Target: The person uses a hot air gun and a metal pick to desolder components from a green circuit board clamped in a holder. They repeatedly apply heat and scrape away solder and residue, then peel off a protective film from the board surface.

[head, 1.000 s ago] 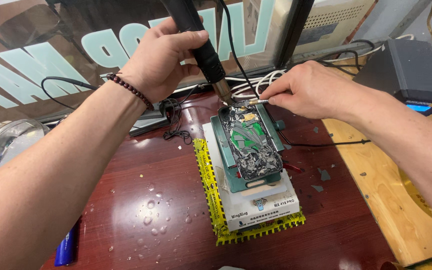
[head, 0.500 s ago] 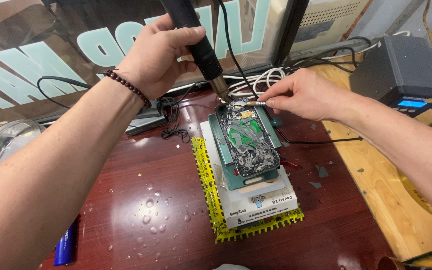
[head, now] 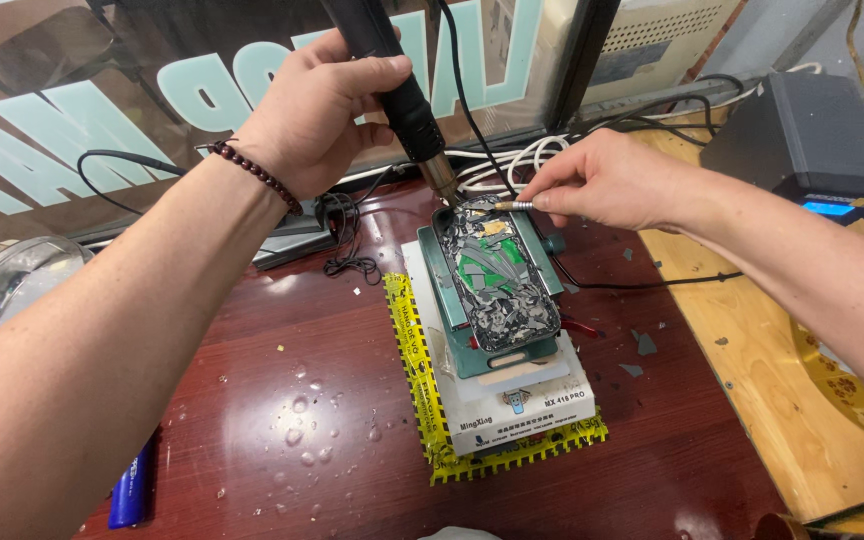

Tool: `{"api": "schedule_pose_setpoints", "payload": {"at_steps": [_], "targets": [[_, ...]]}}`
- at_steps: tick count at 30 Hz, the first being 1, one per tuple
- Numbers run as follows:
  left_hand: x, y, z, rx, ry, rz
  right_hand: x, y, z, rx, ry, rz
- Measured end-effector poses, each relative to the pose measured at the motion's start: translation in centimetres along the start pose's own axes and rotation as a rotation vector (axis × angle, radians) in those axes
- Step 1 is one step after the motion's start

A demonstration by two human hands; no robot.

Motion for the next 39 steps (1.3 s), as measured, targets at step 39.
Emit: {"api": "schedule_pose_setpoints", "payload": {"at_steps": [39], "targets": [[-17.0, 0.2, 5.4, 0.105, -0.102, 0.449, -11.9, 7.4, -8.5, 0.173, -0.425, -0.324]]}}
Point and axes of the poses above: each hand's wrist, its own x-axis towards the middle knuckle, its own z-axis out of the back of the hand, y = z × x, the point moved 2 cm from there along x, towards the middle knuckle, and after that the axes turned 1 degree about y, right-handed, at the moved point
